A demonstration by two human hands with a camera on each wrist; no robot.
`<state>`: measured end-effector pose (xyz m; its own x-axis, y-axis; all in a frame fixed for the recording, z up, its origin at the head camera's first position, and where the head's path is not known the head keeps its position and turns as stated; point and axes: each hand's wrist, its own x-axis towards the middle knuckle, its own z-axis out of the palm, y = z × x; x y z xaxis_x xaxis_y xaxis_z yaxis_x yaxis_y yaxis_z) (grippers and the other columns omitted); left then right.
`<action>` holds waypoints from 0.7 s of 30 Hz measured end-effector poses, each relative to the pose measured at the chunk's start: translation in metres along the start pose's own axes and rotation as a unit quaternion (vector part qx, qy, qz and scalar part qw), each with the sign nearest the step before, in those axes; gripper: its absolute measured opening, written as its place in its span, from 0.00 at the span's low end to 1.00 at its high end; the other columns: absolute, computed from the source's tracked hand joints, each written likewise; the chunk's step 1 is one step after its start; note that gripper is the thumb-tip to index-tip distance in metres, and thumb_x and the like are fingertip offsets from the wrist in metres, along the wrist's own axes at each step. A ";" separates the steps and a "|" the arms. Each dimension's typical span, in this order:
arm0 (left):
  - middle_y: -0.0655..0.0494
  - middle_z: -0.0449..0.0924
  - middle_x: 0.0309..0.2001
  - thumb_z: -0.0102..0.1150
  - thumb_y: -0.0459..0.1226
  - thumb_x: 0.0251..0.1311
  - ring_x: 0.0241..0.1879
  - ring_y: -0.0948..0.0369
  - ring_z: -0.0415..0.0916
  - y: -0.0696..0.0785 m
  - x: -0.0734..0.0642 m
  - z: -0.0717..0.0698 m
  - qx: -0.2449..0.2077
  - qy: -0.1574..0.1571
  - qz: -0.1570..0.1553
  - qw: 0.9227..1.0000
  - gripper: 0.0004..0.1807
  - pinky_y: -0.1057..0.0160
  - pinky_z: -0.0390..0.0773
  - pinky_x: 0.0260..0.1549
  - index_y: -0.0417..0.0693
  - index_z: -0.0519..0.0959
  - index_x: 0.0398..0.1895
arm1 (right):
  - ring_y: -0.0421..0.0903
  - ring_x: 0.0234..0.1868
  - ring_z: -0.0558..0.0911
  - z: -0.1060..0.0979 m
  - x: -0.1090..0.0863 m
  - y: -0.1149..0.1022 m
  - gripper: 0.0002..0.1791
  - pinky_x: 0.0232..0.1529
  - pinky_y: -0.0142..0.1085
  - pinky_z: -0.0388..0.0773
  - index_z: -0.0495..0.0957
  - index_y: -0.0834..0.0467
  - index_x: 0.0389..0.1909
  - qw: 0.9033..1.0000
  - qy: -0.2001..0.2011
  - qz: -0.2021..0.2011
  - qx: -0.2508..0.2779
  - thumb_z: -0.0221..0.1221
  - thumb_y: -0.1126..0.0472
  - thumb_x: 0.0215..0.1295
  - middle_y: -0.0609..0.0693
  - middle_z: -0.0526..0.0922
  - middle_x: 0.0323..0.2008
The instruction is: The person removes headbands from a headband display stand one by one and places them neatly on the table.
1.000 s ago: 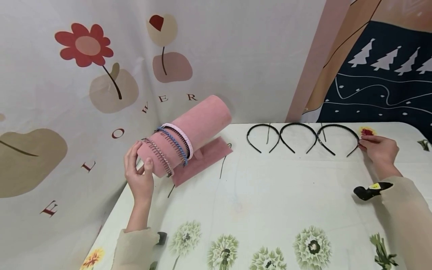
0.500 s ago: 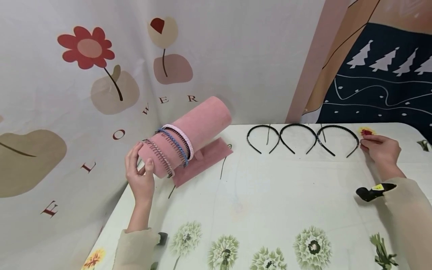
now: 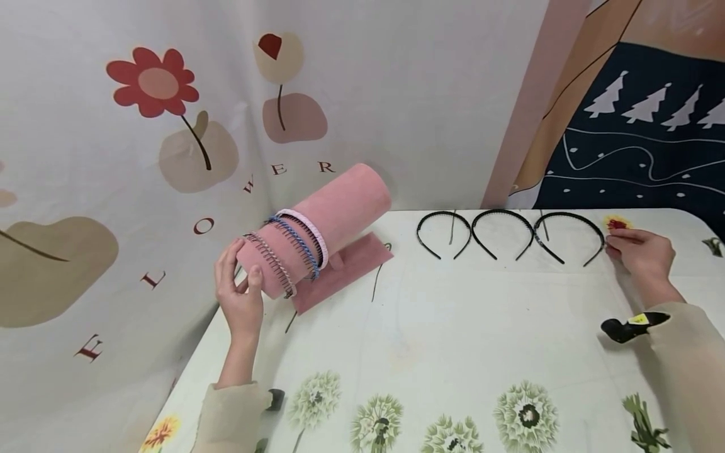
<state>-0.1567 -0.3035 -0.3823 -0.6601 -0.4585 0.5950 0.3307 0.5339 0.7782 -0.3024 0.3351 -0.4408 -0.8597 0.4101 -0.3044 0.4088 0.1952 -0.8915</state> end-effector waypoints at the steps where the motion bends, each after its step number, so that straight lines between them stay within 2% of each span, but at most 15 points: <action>1: 0.58 0.68 0.69 0.58 0.46 0.63 0.70 0.57 0.67 0.000 0.000 0.000 0.001 0.000 0.001 1.000 0.28 0.79 0.76 0.49 0.54 0.74 0.67 | 0.20 0.20 0.77 0.000 0.000 0.000 0.16 0.27 0.19 0.78 0.76 0.34 0.26 1.000 0.000 0.000 0.000 0.58 0.59 0.69 0.31 0.69 0.30; 7: 0.59 0.68 0.68 0.58 0.46 0.63 0.70 0.58 0.66 0.002 -0.001 0.000 0.000 -0.002 0.004 1.000 0.28 0.78 0.76 0.49 0.56 0.74 0.67 | 0.20 0.20 0.78 0.001 -0.002 0.000 0.16 0.28 0.20 0.79 0.77 0.33 0.24 1.000 -0.001 0.009 0.006 0.59 0.58 0.68 0.33 0.69 0.33; 13: 0.59 0.68 0.69 0.58 0.46 0.63 0.70 0.58 0.66 0.001 -0.001 0.000 0.007 -0.004 0.000 1.000 0.28 0.78 0.75 0.50 0.56 0.74 0.68 | 0.21 0.21 0.79 0.002 -0.004 0.001 0.18 0.29 0.20 0.79 0.78 0.32 0.20 1.000 -0.009 -0.003 0.022 0.61 0.57 0.67 0.35 0.70 0.37; 15: 0.58 0.67 0.69 0.57 0.46 0.64 0.70 0.58 0.66 0.000 -0.001 0.000 0.011 -0.004 -0.001 1.000 0.28 0.79 0.75 0.50 0.55 0.73 0.68 | 0.21 0.21 0.80 0.003 -0.005 0.002 0.18 0.29 0.20 0.79 0.79 0.32 0.20 1.000 -0.013 -0.011 0.026 0.61 0.58 0.66 0.34 0.71 0.34; 21: 0.54 0.67 0.70 0.56 0.44 0.64 0.70 0.57 0.66 0.002 0.000 0.001 0.015 -0.002 -0.007 1.000 0.28 0.79 0.74 0.50 0.52 0.73 0.68 | 0.22 0.20 0.80 0.005 -0.011 0.002 0.15 0.27 0.20 0.79 0.79 0.35 0.24 0.999 -0.027 -0.038 0.025 0.60 0.58 0.67 0.21 0.72 0.18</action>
<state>-0.1563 -0.3018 -0.3810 -0.6673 -0.4633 0.5832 0.3006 0.5488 0.7800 -0.2940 0.3263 -0.4407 -0.9036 0.3468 -0.2516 0.3268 0.1782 -0.9281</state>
